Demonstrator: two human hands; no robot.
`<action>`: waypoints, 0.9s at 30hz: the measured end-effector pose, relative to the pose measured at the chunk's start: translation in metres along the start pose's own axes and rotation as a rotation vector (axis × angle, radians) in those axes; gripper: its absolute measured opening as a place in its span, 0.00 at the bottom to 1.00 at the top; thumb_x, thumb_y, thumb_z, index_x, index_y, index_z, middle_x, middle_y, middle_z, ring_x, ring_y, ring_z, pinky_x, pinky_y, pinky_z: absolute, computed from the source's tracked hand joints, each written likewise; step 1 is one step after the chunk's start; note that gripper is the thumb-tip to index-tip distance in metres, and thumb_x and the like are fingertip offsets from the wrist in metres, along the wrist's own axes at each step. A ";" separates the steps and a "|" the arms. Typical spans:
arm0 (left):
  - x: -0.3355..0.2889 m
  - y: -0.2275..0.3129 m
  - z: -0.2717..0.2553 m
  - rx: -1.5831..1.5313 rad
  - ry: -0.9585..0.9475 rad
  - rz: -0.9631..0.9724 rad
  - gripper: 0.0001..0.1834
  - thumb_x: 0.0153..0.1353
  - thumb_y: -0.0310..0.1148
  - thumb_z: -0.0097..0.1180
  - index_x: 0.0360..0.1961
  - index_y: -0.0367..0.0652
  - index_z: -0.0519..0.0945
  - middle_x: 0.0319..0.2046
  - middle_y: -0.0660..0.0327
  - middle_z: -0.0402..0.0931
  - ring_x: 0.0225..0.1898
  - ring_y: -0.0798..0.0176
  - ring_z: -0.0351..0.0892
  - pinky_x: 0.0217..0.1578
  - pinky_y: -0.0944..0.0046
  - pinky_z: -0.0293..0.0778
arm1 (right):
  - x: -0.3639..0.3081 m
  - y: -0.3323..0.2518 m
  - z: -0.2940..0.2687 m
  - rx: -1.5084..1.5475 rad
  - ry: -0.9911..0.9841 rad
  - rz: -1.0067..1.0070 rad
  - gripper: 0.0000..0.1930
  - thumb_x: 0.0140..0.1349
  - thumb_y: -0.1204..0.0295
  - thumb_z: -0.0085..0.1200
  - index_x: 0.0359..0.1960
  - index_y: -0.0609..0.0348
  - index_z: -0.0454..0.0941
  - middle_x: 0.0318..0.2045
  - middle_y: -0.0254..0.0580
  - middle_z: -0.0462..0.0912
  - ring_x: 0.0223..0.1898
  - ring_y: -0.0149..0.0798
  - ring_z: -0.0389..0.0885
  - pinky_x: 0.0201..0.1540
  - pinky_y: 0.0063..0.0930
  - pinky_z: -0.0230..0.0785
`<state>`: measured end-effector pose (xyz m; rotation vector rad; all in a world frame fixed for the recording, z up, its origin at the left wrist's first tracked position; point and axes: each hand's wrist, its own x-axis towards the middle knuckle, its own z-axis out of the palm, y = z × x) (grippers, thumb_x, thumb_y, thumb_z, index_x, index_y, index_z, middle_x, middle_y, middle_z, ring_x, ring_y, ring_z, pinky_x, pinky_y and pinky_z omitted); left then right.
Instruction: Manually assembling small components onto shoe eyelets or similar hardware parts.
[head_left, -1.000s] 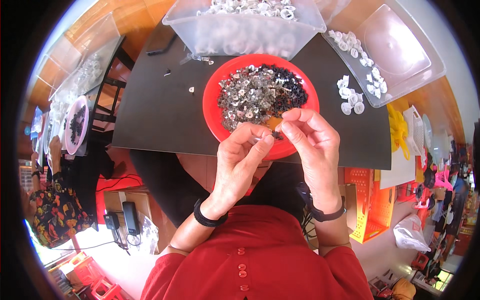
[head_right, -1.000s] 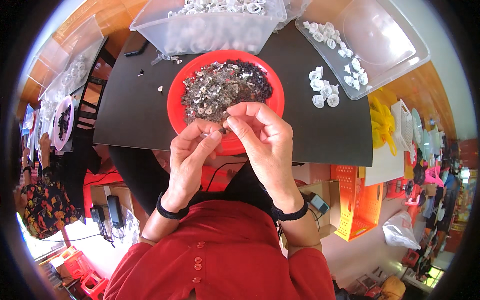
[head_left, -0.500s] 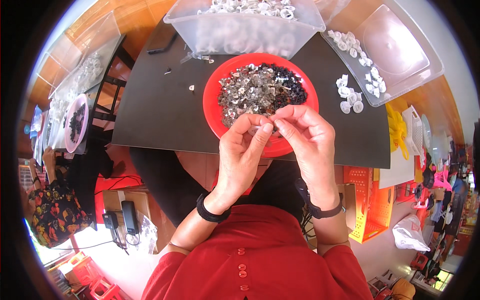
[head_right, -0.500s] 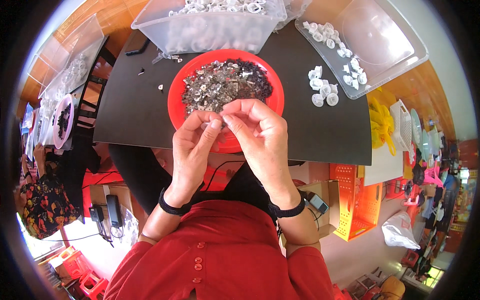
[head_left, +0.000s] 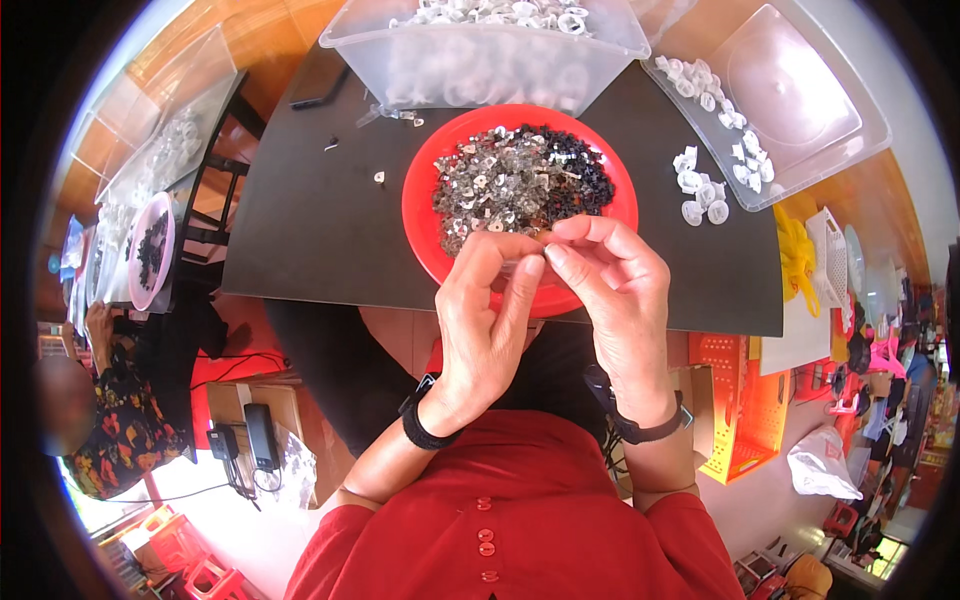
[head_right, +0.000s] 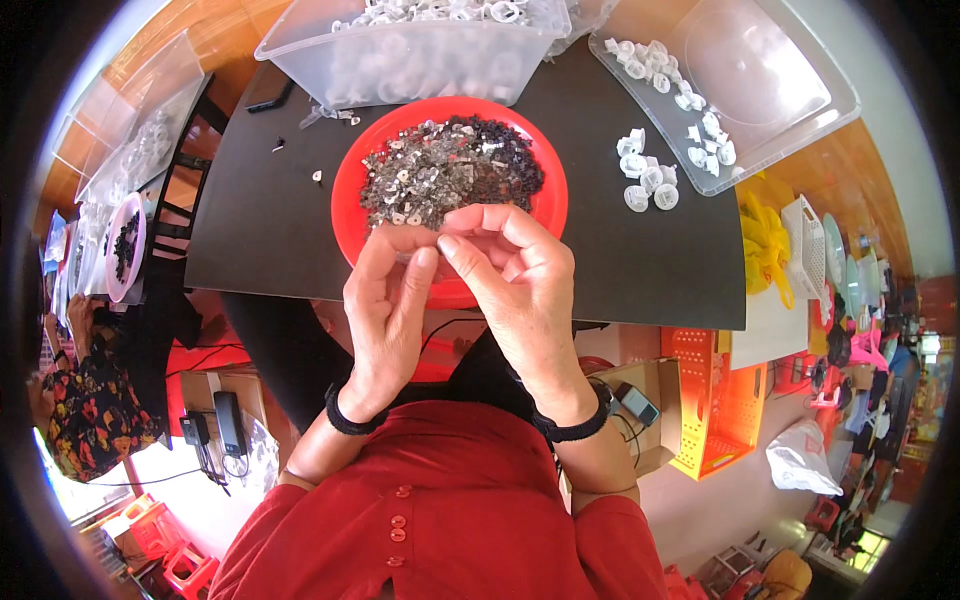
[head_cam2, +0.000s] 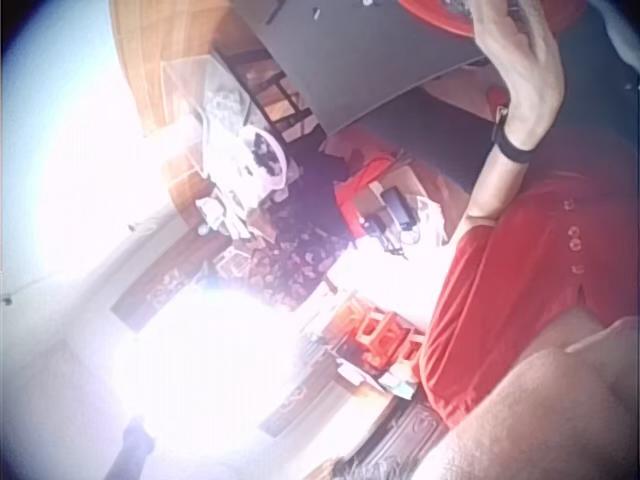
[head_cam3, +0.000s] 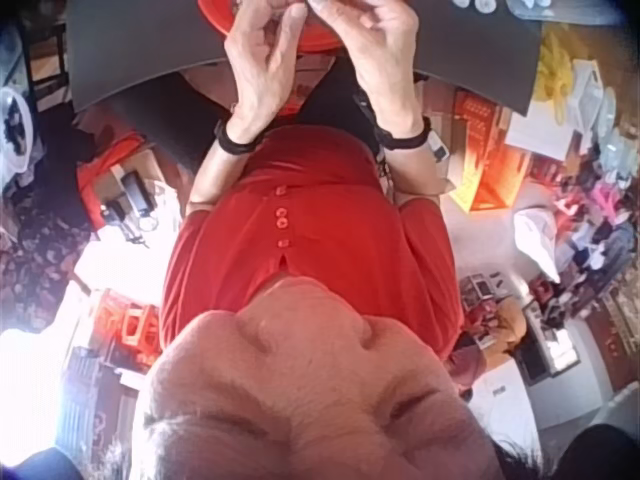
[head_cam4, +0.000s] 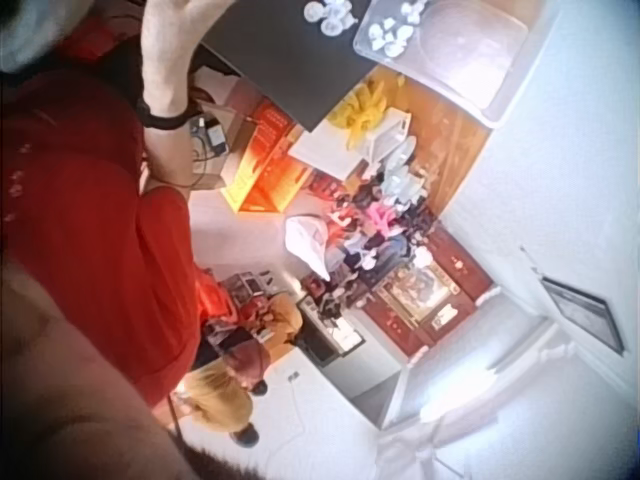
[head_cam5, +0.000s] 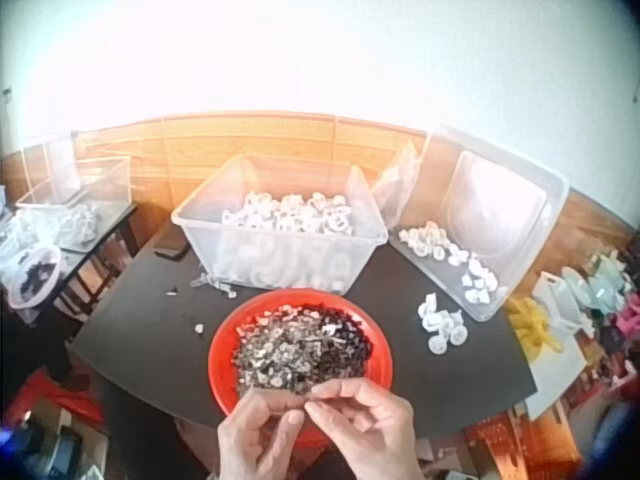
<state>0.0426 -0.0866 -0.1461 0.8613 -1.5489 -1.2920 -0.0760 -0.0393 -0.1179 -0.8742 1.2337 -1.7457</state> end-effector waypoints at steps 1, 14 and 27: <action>0.000 0.002 0.000 0.024 -0.012 0.070 0.05 0.64 0.24 0.55 0.37 0.32 0.76 0.33 0.57 0.75 0.31 0.67 0.77 0.34 0.69 0.72 | 0.000 0.001 -0.001 0.001 0.001 0.001 0.07 0.62 0.82 0.55 0.42 0.70 0.76 0.39 0.40 0.81 0.40 0.29 0.80 0.45 0.23 0.76; -0.001 0.004 -0.009 -0.447 -0.154 -0.336 0.09 0.70 0.34 0.49 0.42 0.41 0.77 0.29 0.71 0.73 0.28 0.79 0.69 0.29 0.78 0.64 | 0.000 0.003 -0.011 -0.306 -0.074 -0.118 0.08 0.63 0.81 0.55 0.43 0.67 0.79 0.37 0.38 0.83 0.36 0.28 0.82 0.41 0.21 0.75; 0.004 0.007 -0.006 -0.450 -0.106 -0.304 0.06 0.68 0.31 0.53 0.40 0.40 0.76 0.29 0.73 0.72 0.27 0.83 0.64 0.27 0.80 0.64 | 0.000 0.002 -0.008 -0.914 -0.045 -0.650 0.10 0.54 0.82 0.59 0.39 0.59 0.81 0.36 0.41 0.81 0.34 0.42 0.81 0.36 0.32 0.74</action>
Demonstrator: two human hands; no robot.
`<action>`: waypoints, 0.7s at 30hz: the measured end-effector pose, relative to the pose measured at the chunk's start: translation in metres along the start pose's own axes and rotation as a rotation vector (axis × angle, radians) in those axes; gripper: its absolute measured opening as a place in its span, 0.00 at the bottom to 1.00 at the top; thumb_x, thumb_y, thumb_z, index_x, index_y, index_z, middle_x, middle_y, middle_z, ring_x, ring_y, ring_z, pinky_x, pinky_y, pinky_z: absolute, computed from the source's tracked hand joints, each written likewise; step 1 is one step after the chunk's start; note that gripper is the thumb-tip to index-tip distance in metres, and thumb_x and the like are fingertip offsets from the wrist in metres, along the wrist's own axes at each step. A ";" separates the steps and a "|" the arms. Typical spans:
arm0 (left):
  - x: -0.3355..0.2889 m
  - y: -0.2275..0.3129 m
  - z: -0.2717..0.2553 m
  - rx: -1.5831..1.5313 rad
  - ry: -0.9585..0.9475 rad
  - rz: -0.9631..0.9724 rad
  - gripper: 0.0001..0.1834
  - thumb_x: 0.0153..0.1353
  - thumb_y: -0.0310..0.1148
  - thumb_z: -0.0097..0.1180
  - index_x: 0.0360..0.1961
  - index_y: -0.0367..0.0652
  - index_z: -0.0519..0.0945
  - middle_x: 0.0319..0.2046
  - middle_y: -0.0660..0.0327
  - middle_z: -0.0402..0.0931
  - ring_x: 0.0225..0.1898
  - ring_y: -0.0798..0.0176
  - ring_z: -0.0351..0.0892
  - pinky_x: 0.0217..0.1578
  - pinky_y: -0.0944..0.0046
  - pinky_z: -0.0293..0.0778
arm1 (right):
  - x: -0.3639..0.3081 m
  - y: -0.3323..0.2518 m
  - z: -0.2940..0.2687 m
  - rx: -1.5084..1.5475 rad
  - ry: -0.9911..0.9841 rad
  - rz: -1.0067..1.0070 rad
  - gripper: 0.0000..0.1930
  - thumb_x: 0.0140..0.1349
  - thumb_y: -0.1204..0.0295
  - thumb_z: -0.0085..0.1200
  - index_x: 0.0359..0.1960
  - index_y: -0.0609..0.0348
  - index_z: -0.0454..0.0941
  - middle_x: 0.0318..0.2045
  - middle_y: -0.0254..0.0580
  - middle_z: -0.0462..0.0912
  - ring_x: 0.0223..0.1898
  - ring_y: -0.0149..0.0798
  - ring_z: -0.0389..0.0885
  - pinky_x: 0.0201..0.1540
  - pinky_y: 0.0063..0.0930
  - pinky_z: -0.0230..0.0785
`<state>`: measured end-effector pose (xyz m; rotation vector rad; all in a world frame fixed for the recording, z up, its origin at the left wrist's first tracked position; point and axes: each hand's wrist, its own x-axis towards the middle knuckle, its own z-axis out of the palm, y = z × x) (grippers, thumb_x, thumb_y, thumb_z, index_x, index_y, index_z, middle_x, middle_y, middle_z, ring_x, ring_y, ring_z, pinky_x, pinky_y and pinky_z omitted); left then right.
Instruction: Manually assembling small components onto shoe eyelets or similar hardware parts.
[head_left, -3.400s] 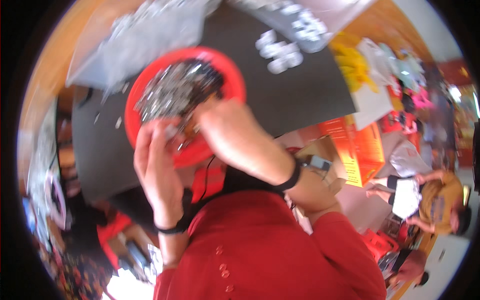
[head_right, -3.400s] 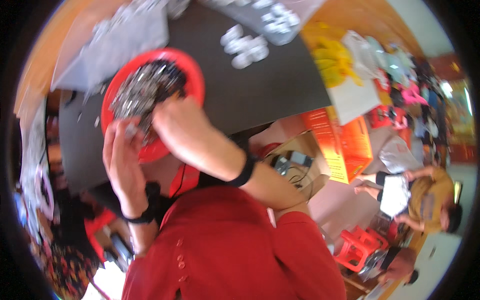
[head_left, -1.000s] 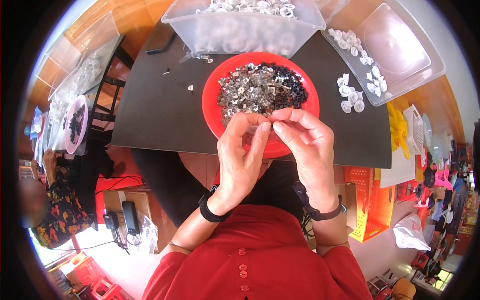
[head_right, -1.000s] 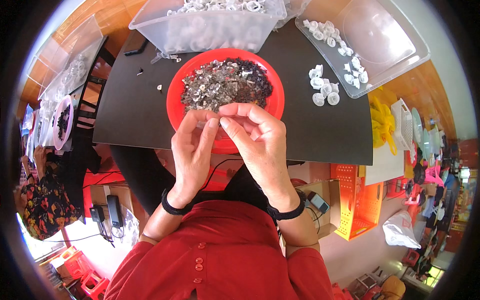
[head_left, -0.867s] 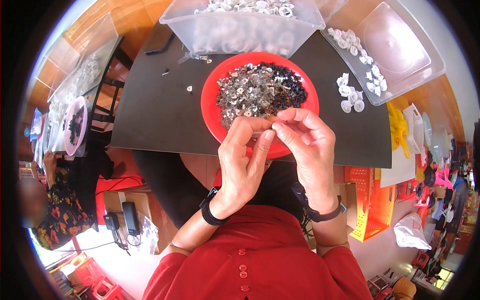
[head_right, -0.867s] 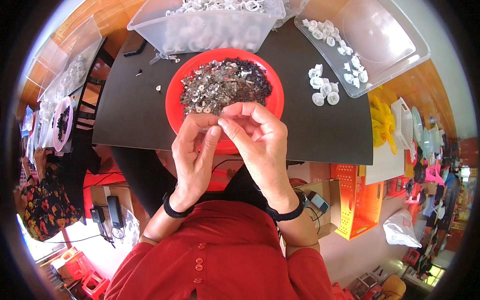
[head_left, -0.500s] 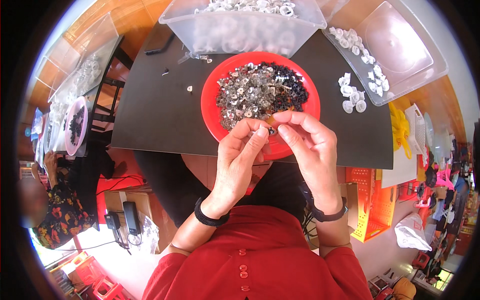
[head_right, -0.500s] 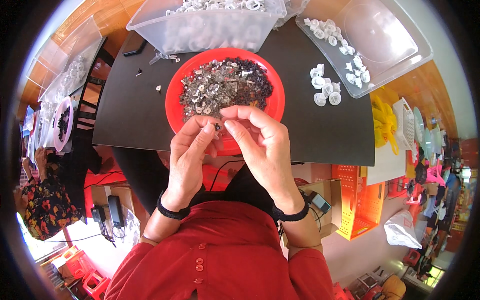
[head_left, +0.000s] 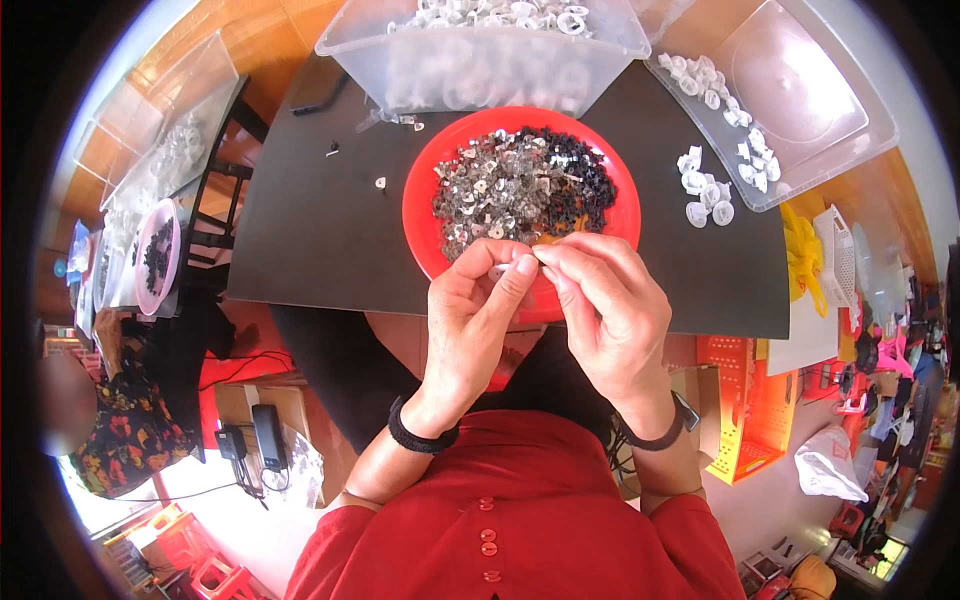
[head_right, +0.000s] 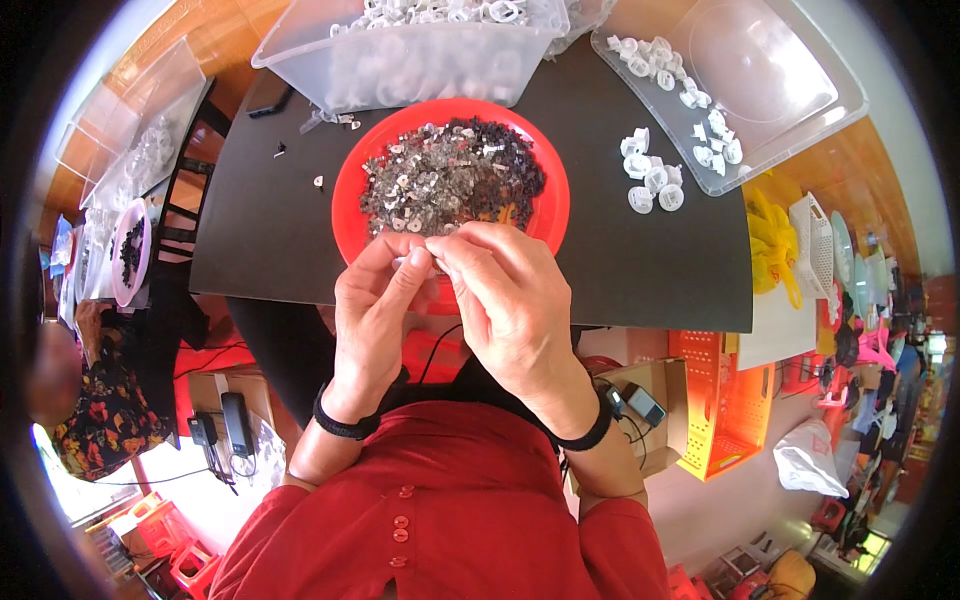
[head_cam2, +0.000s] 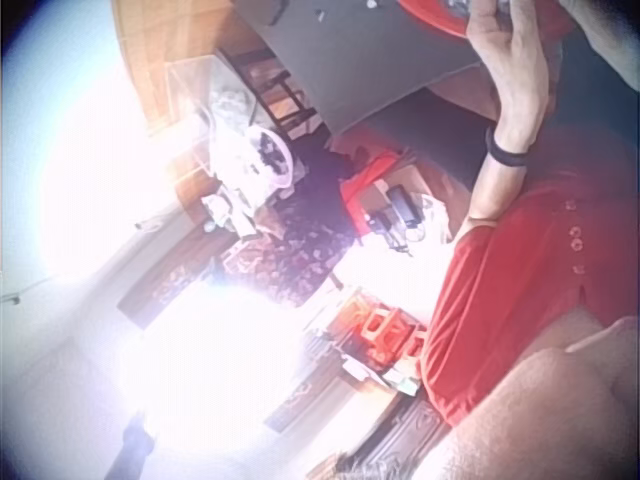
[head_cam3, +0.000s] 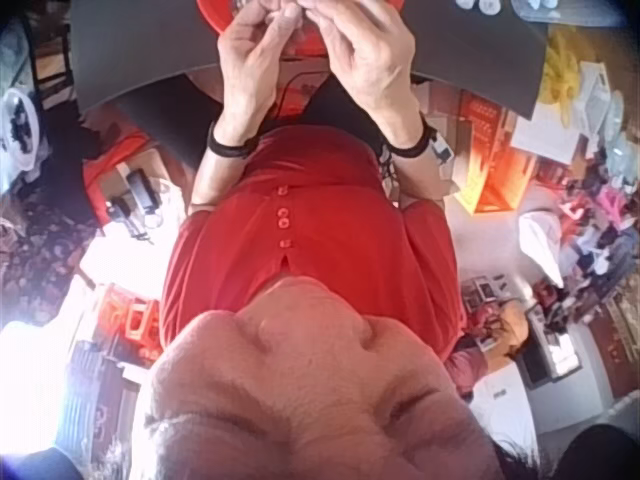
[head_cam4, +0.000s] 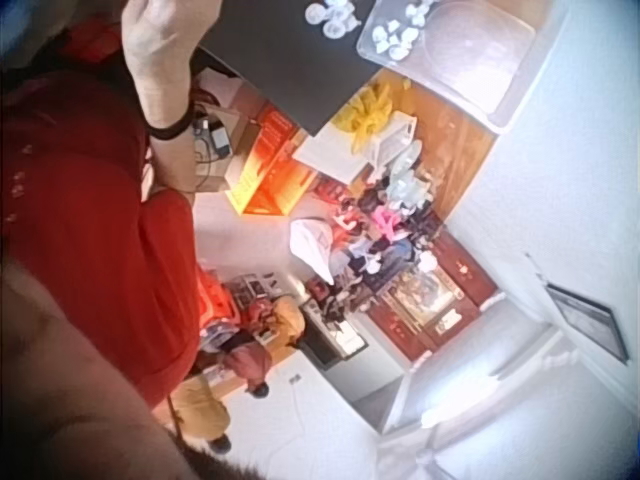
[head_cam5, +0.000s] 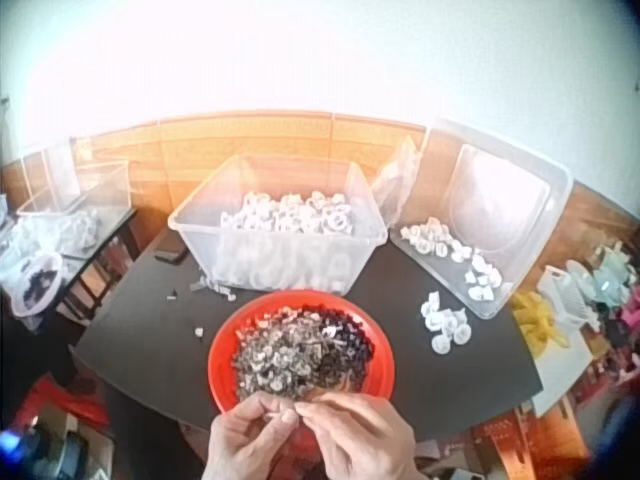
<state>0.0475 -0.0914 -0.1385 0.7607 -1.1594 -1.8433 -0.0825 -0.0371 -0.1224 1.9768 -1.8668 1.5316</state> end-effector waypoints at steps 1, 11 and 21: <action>0.000 0.002 0.000 0.006 0.011 -0.031 0.06 0.68 0.31 0.53 0.40 0.39 0.77 0.29 0.72 0.72 0.27 0.83 0.65 0.27 0.79 0.64 | -0.001 0.003 0.002 -0.057 0.023 -0.049 0.12 0.50 0.80 0.61 0.38 0.56 0.82 0.36 0.38 0.81 0.34 0.42 0.80 0.37 0.34 0.71; 0.005 0.014 -0.011 -0.049 -0.059 -0.133 0.08 0.69 0.32 0.49 0.37 0.40 0.78 0.28 0.68 0.76 0.27 0.78 0.71 0.28 0.78 0.65 | 0.015 0.002 0.000 -0.158 0.020 -0.146 0.12 0.48 0.78 0.64 0.36 0.54 0.83 0.35 0.35 0.80 0.33 0.39 0.79 0.38 0.32 0.70; 0.024 0.017 -0.006 0.104 -0.129 -0.054 0.10 0.71 0.34 0.47 0.40 0.39 0.77 0.26 0.68 0.74 0.28 0.78 0.69 0.29 0.76 0.64 | 0.033 0.012 -0.012 -0.017 -0.071 0.016 0.09 0.52 0.79 0.62 0.35 0.57 0.80 0.32 0.37 0.81 0.33 0.42 0.79 0.38 0.33 0.70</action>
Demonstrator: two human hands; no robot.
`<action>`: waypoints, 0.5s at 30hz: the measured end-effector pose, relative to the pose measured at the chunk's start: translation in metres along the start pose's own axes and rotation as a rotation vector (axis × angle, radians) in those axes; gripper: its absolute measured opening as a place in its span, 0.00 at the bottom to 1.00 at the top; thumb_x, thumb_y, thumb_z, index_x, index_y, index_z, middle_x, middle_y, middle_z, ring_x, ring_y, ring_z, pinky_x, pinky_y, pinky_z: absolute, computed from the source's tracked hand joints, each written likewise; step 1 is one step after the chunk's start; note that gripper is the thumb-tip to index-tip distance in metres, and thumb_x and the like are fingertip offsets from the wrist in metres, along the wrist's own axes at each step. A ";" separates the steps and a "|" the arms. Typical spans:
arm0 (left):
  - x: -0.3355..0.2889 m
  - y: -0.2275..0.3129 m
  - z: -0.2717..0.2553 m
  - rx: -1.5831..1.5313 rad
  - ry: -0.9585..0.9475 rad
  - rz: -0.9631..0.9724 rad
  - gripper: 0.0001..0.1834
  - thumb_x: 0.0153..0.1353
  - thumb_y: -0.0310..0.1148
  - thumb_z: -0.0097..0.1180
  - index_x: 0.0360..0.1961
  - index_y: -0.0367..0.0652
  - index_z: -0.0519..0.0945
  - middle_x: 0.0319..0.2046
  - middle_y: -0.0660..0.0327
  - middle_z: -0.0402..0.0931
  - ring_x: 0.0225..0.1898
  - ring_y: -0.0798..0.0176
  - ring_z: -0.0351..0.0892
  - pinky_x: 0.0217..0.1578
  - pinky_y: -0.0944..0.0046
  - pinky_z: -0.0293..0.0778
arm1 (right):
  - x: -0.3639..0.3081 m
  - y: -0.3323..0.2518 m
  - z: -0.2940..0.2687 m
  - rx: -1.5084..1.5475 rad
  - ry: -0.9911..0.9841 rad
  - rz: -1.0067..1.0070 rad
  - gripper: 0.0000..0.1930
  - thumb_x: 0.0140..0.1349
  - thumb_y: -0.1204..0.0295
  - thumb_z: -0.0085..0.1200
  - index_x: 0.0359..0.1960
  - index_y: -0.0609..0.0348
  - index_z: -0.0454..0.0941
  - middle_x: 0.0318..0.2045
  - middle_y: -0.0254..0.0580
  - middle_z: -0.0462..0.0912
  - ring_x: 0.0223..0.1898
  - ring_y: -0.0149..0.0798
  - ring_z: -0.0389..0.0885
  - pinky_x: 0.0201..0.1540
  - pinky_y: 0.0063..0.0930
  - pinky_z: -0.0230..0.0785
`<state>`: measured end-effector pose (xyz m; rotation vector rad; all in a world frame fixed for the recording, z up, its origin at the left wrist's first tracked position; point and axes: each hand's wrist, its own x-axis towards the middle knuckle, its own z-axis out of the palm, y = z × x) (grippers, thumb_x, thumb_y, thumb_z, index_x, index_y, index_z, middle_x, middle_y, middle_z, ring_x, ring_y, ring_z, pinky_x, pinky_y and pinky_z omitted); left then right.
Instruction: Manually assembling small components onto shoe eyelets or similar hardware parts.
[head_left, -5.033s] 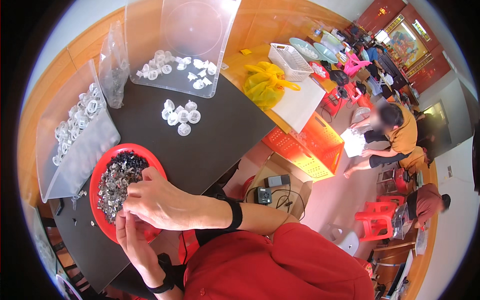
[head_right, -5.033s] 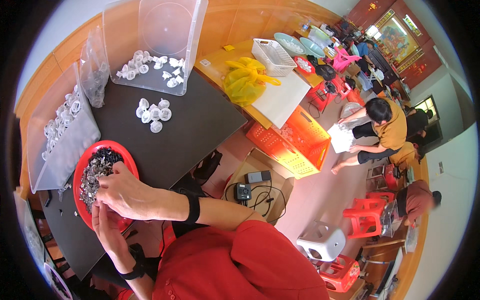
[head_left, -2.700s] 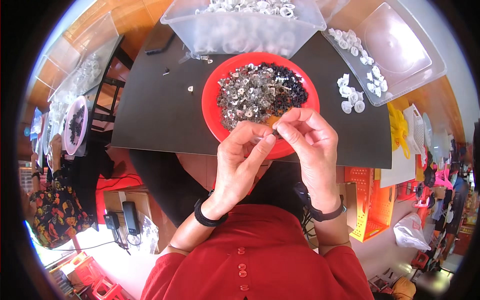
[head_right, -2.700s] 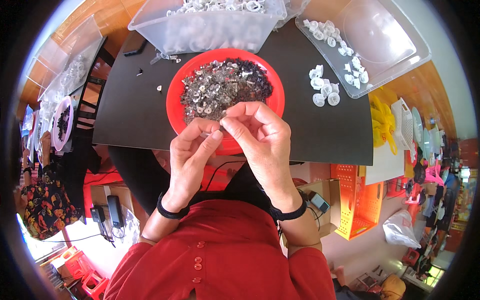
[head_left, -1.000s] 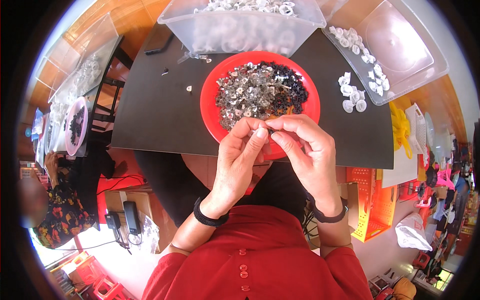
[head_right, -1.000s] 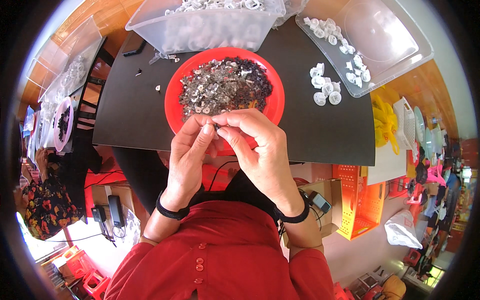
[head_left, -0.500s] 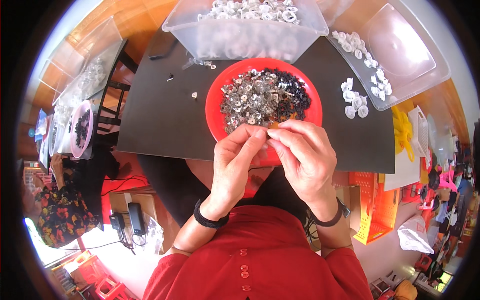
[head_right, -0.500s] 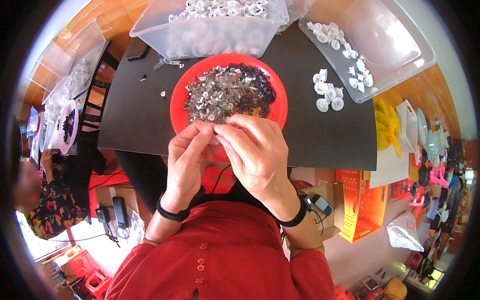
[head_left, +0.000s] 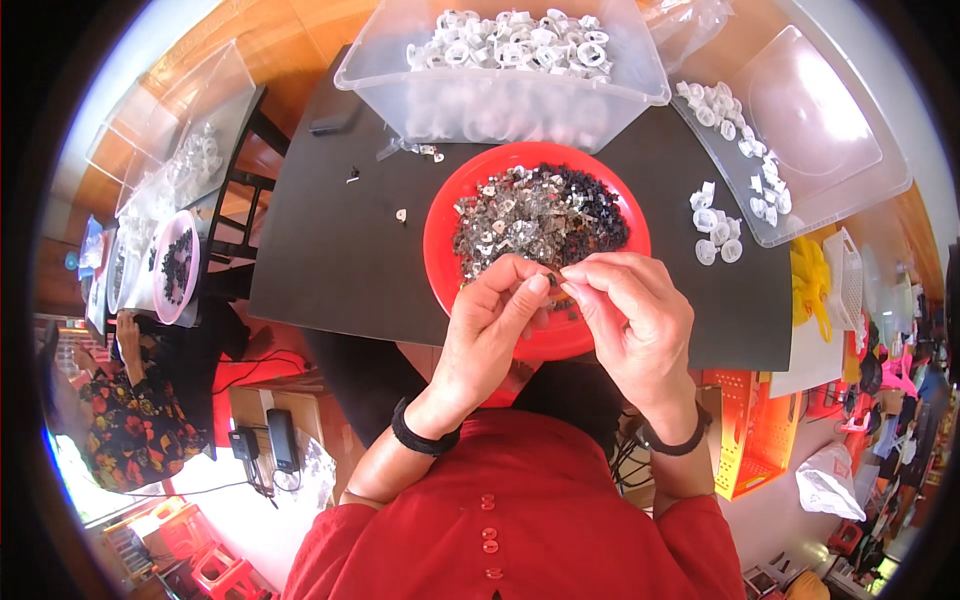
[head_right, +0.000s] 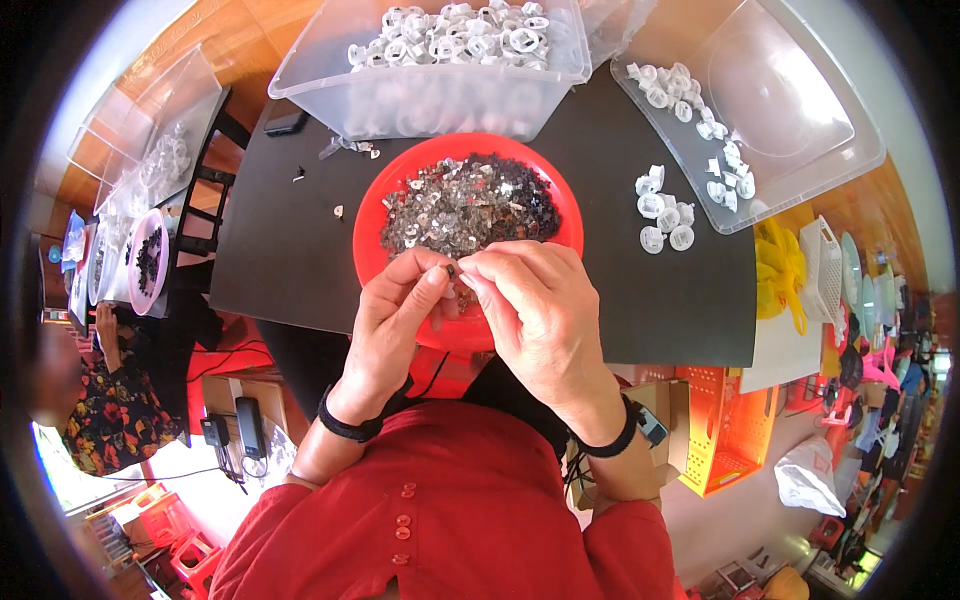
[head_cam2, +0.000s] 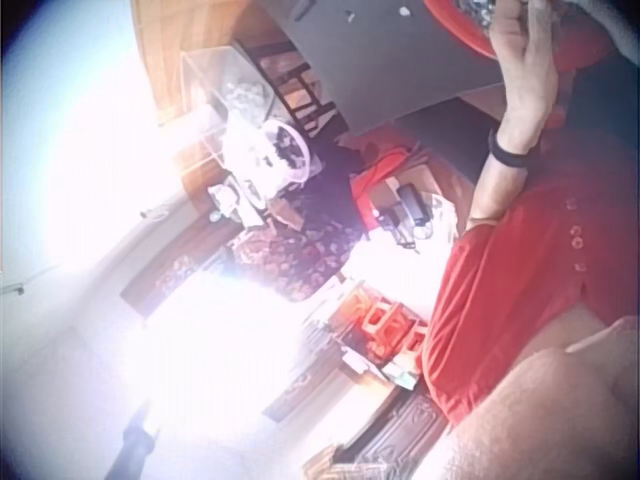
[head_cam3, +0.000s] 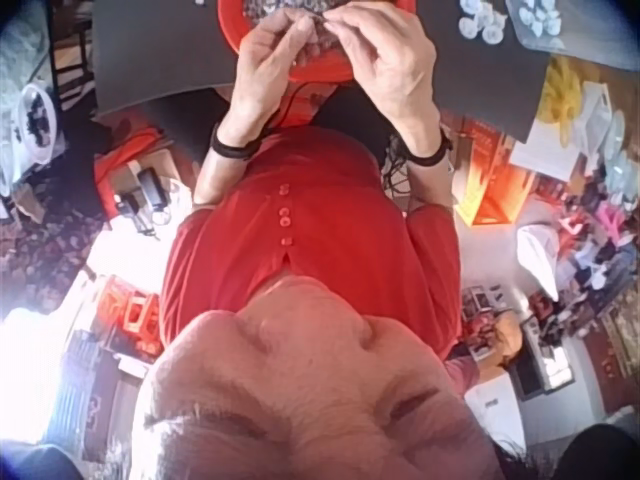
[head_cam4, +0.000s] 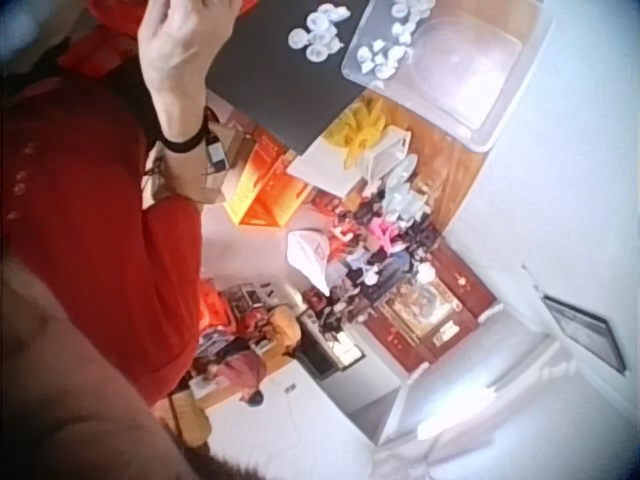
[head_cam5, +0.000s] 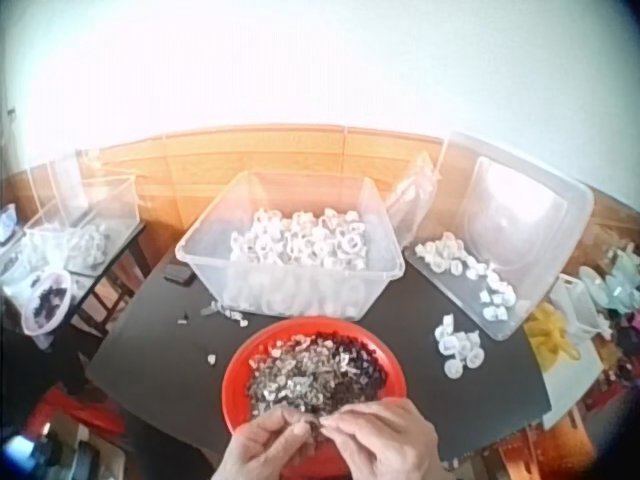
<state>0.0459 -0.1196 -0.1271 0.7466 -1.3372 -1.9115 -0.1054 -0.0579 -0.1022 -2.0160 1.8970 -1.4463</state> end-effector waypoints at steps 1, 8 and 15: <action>0.001 0.001 0.001 0.051 0.011 0.018 0.09 0.71 0.33 0.48 0.40 0.39 0.76 0.26 0.69 0.74 0.29 0.78 0.70 0.30 0.76 0.65 | 0.004 0.001 -0.004 -0.020 -0.038 -0.029 0.08 0.52 0.79 0.61 0.35 0.57 0.80 0.31 0.37 0.81 0.33 0.42 0.79 0.38 0.33 0.70; 0.006 0.030 0.002 0.309 0.027 0.116 0.06 0.68 0.28 0.51 0.37 0.35 0.75 0.31 0.63 0.72 0.31 0.73 0.73 0.32 0.71 0.71 | 0.036 0.003 -0.014 -0.007 -0.116 -0.233 0.07 0.54 0.80 0.59 0.34 0.58 0.77 0.29 0.37 0.79 0.30 0.42 0.78 0.37 0.34 0.69; 0.002 0.042 -0.033 0.534 0.073 0.215 0.05 0.68 0.27 0.49 0.39 0.36 0.75 0.31 0.69 0.68 0.31 0.77 0.66 0.33 0.74 0.64 | 0.073 0.003 0.009 0.138 -0.357 -0.413 0.08 0.52 0.80 0.59 0.32 0.58 0.74 0.24 0.39 0.75 0.27 0.43 0.76 0.34 0.34 0.67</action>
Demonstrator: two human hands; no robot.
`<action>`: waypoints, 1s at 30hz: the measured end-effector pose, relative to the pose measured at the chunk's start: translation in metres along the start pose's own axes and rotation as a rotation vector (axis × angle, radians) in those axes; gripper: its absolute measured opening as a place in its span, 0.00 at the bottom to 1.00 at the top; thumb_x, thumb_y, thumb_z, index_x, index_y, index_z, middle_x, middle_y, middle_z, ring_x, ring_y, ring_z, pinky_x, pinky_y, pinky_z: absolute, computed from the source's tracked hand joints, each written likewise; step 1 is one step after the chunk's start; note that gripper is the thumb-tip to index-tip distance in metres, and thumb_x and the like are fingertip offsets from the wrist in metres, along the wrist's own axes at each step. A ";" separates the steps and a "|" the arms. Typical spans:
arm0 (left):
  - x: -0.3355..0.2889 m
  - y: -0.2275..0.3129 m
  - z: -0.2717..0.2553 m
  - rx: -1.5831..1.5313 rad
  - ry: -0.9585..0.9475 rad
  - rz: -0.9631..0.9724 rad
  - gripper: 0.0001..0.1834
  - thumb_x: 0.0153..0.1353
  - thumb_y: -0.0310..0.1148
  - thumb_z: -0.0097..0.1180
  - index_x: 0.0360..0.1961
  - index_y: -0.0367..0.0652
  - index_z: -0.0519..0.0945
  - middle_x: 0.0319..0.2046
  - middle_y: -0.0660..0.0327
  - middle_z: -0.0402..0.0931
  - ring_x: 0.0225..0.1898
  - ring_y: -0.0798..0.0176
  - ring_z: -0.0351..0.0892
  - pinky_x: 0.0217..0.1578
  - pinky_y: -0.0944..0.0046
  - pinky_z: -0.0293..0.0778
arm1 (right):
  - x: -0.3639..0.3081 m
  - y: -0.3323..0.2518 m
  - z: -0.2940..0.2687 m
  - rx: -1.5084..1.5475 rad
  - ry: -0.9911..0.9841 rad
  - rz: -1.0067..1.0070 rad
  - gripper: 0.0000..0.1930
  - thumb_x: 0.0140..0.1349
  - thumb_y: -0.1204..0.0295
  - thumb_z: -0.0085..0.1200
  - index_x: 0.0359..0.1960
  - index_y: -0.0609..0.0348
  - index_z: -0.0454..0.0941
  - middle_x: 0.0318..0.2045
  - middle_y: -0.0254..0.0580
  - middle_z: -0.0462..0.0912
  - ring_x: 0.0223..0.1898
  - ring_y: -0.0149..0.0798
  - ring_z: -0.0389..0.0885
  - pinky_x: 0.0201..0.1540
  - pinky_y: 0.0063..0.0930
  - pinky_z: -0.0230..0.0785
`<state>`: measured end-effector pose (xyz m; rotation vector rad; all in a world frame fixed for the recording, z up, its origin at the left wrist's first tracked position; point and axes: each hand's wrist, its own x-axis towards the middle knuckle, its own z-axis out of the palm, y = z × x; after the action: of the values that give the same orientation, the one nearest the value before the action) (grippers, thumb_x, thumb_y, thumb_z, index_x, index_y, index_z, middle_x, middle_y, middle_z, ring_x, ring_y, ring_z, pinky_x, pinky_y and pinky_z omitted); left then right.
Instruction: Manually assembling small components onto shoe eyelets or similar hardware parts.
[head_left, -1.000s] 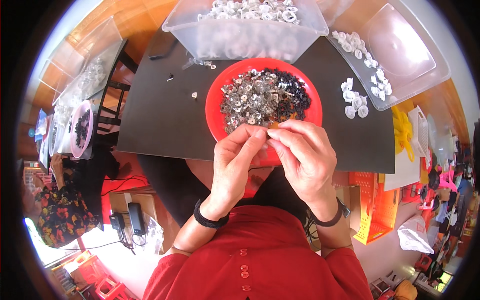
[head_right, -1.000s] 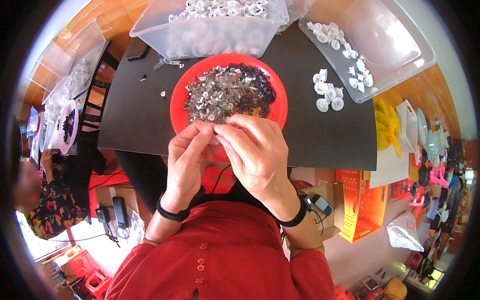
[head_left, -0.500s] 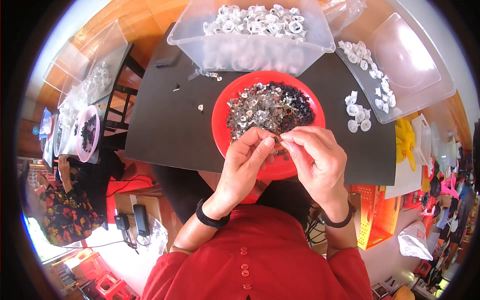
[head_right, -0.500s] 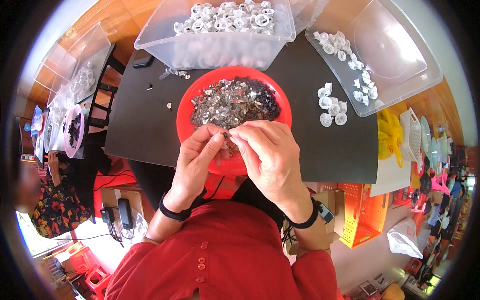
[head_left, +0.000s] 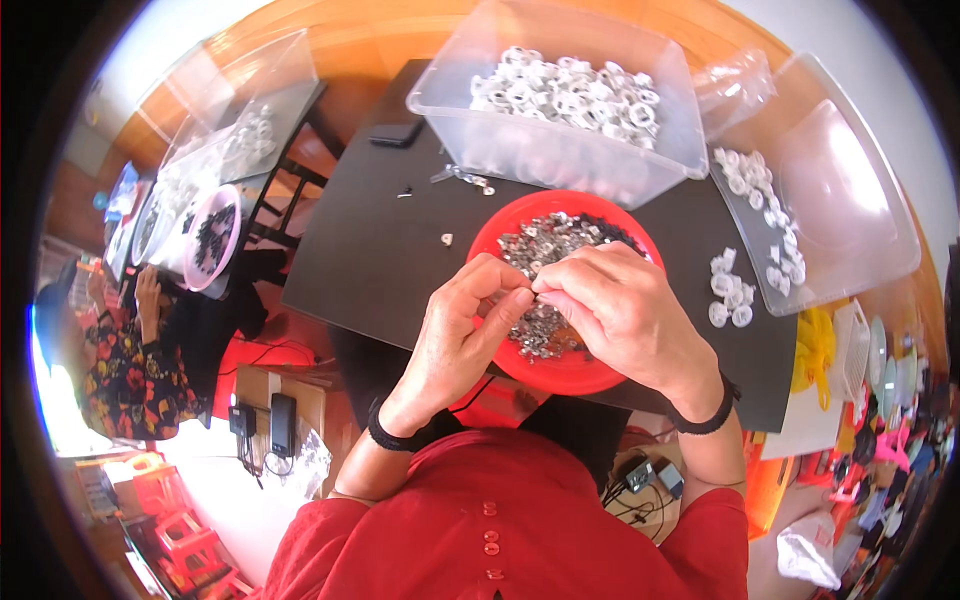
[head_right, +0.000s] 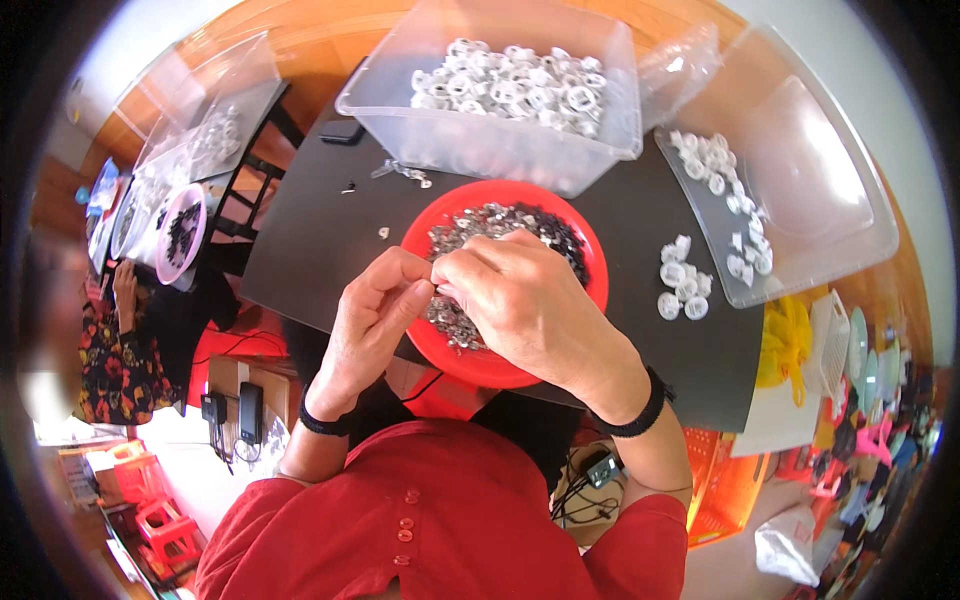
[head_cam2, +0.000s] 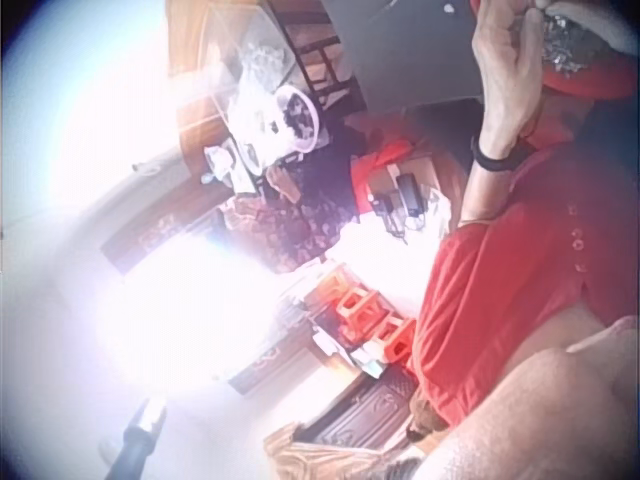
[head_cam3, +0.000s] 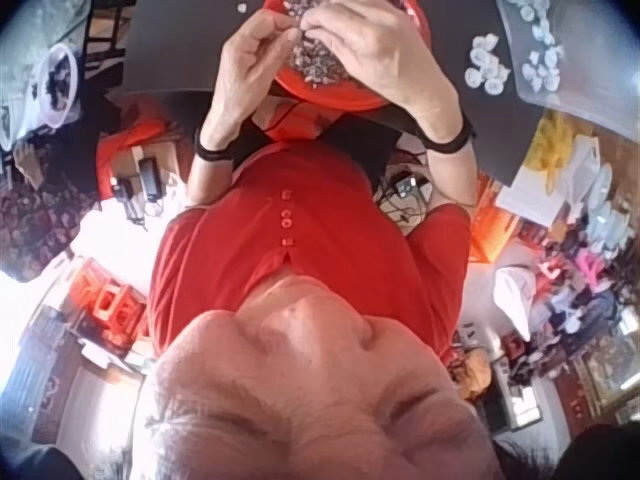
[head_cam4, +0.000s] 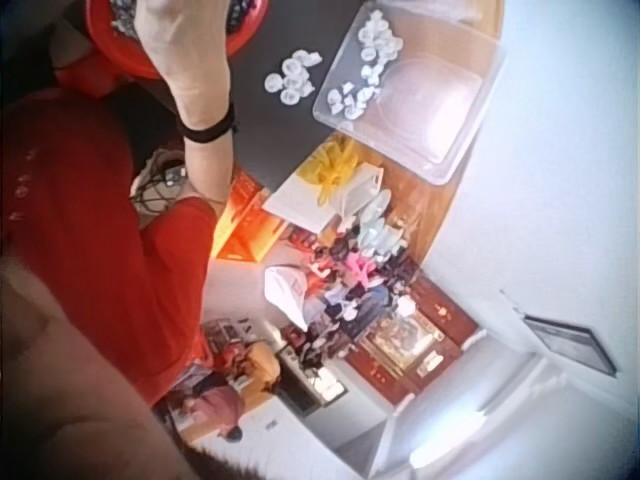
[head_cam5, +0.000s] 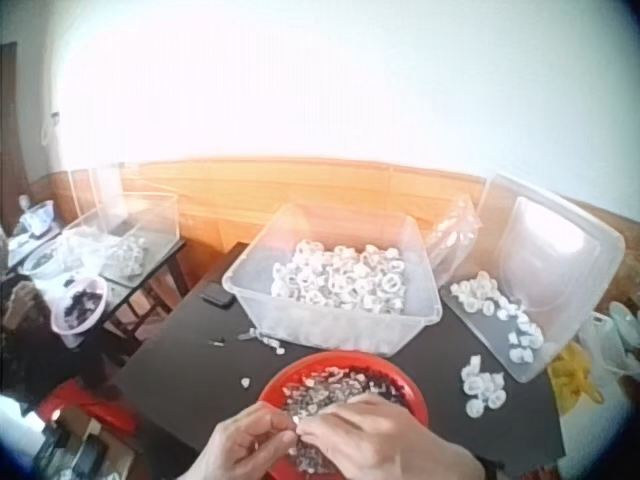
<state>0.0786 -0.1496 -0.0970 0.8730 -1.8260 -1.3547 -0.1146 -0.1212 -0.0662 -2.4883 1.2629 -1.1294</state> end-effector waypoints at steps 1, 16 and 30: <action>0.000 -0.001 -0.004 0.006 0.021 -0.014 0.05 0.68 0.27 0.49 0.39 0.37 0.75 0.31 0.69 0.68 0.30 0.77 0.65 0.33 0.74 0.64 | 0.006 0.000 0.003 -0.018 -0.006 -0.041 0.07 0.52 0.80 0.58 0.32 0.59 0.74 0.24 0.40 0.74 0.27 0.43 0.76 0.34 0.34 0.67; 0.007 -0.011 -0.008 -0.543 0.153 -0.171 0.16 0.73 0.36 0.42 0.50 0.34 0.75 0.38 0.64 0.76 0.38 0.74 0.73 0.41 0.72 0.70 | 0.028 0.008 0.020 -0.105 -0.020 0.023 0.09 0.52 0.82 0.59 0.35 0.60 0.74 0.28 0.41 0.79 0.29 0.45 0.80 0.35 0.34 0.72; 0.012 -0.015 -0.006 -1.035 0.088 -0.256 0.18 0.72 0.30 0.43 0.60 0.36 0.70 0.54 0.59 0.74 0.54 0.67 0.74 0.56 0.64 0.72 | 0.026 0.013 0.033 0.120 0.084 0.160 0.09 0.52 0.82 0.58 0.32 0.60 0.71 0.26 0.41 0.77 0.27 0.44 0.79 0.29 0.35 0.73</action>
<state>0.0790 -0.1660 -0.1081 0.5647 -0.7298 -2.0570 -0.0912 -0.1556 -0.0800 -2.2324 1.3452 -1.2418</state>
